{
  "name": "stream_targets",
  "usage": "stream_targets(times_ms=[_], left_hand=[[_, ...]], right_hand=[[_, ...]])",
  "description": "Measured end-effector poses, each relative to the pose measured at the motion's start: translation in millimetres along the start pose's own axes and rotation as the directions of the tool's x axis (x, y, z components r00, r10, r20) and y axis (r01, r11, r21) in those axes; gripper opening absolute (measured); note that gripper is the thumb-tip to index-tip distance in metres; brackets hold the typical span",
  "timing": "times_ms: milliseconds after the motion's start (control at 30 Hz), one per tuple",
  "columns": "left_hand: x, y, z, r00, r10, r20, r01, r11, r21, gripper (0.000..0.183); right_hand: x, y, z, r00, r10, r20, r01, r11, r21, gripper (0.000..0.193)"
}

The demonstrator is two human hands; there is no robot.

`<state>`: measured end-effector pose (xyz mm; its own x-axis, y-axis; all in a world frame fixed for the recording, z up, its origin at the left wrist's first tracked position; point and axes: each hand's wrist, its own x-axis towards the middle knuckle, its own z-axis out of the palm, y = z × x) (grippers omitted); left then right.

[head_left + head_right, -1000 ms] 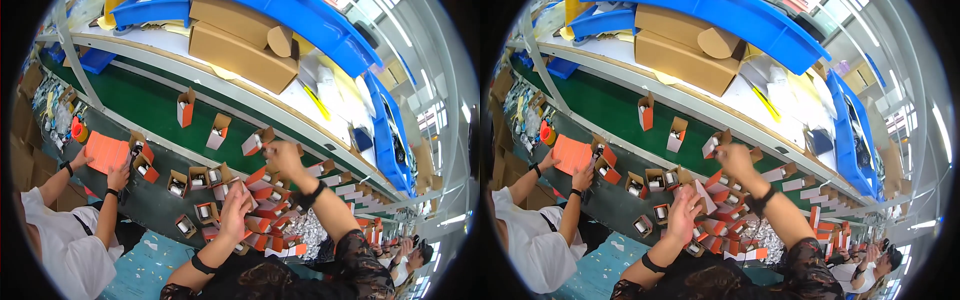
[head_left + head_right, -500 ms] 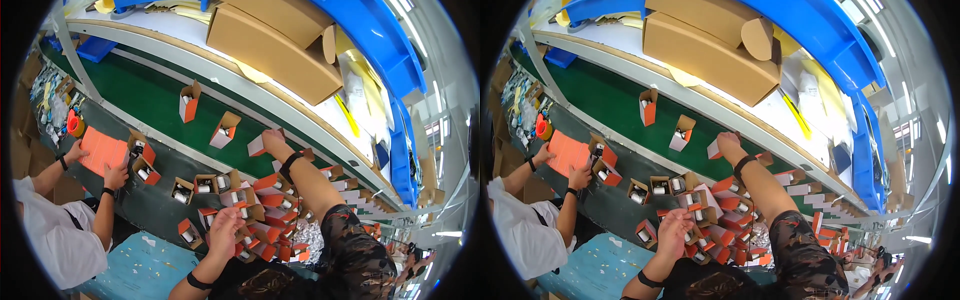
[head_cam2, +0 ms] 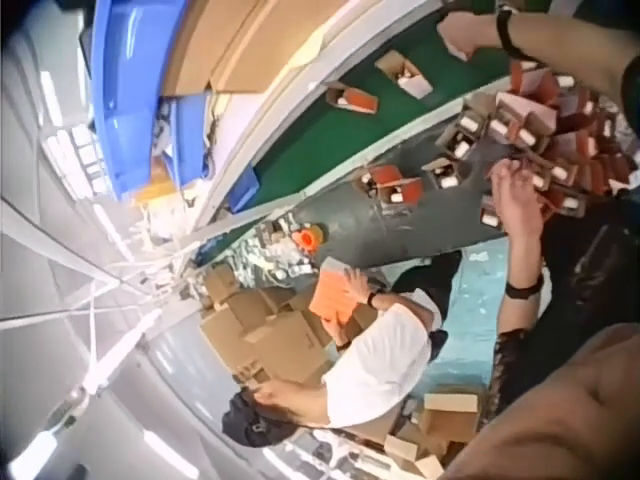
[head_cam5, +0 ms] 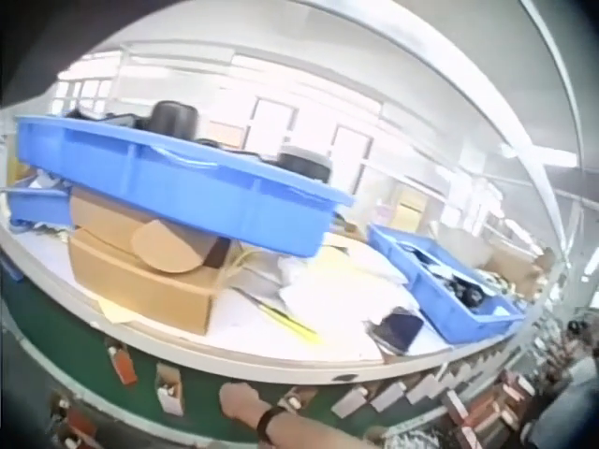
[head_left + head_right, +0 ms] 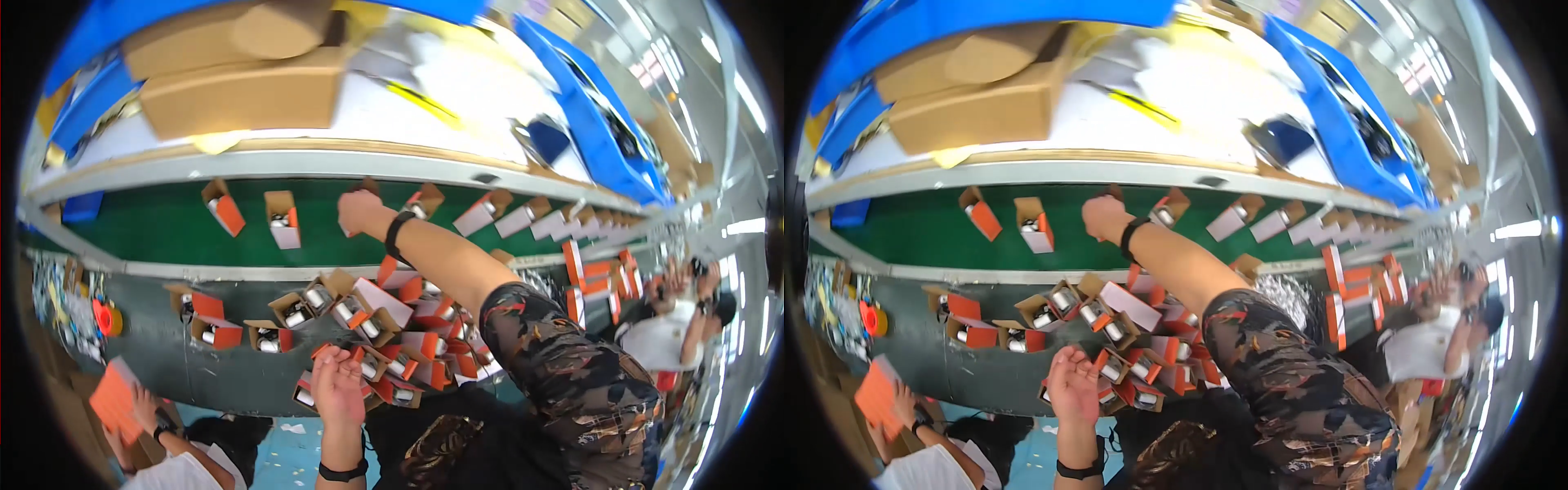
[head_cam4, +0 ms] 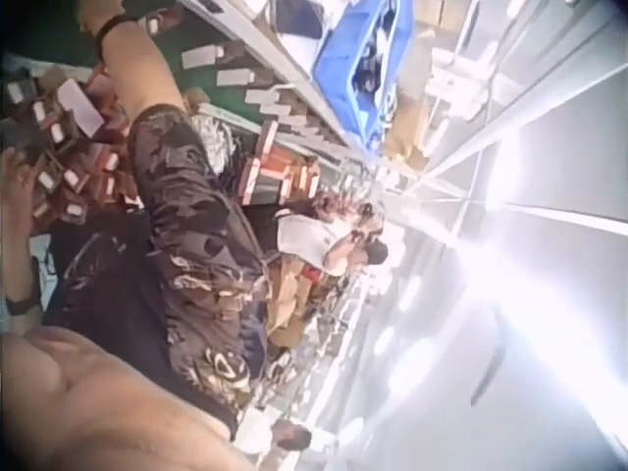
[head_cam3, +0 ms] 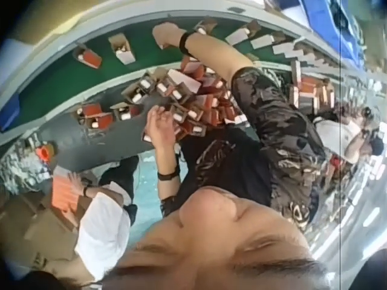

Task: The person packs items by placing small white objects into orange and white boxes, then threads black lanyards through white plastic pieces and places them into the boxes.

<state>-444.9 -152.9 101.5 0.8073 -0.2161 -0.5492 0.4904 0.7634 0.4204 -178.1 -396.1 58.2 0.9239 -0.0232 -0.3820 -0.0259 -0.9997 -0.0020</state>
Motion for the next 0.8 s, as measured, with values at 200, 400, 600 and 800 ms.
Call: stream_targets(times_ms=[200,400,600,800], left_hand=[[-18,1,9,0.994,-0.031,0.108,0.027,0.999,0.037,0.020],[-36,-39,34,0.967,-0.181,0.179,0.150,0.974,0.171,0.018],[-88,-106,81,0.938,-0.301,0.173,0.235,0.917,0.323,0.016],[-113,-197,103,0.886,-0.441,0.146,0.361,0.851,0.381,0.019]], right_hand=[[-146,39,-89,0.931,-0.153,-0.331,0.235,0.946,0.224,0.031],[-355,208,-72,0.893,0.126,-0.433,0.098,0.883,0.459,0.039],[-508,326,83,0.780,0.568,-0.261,-0.405,0.777,0.482,0.030],[-589,385,274,0.499,0.866,0.030,-0.776,0.431,0.461,0.018]])
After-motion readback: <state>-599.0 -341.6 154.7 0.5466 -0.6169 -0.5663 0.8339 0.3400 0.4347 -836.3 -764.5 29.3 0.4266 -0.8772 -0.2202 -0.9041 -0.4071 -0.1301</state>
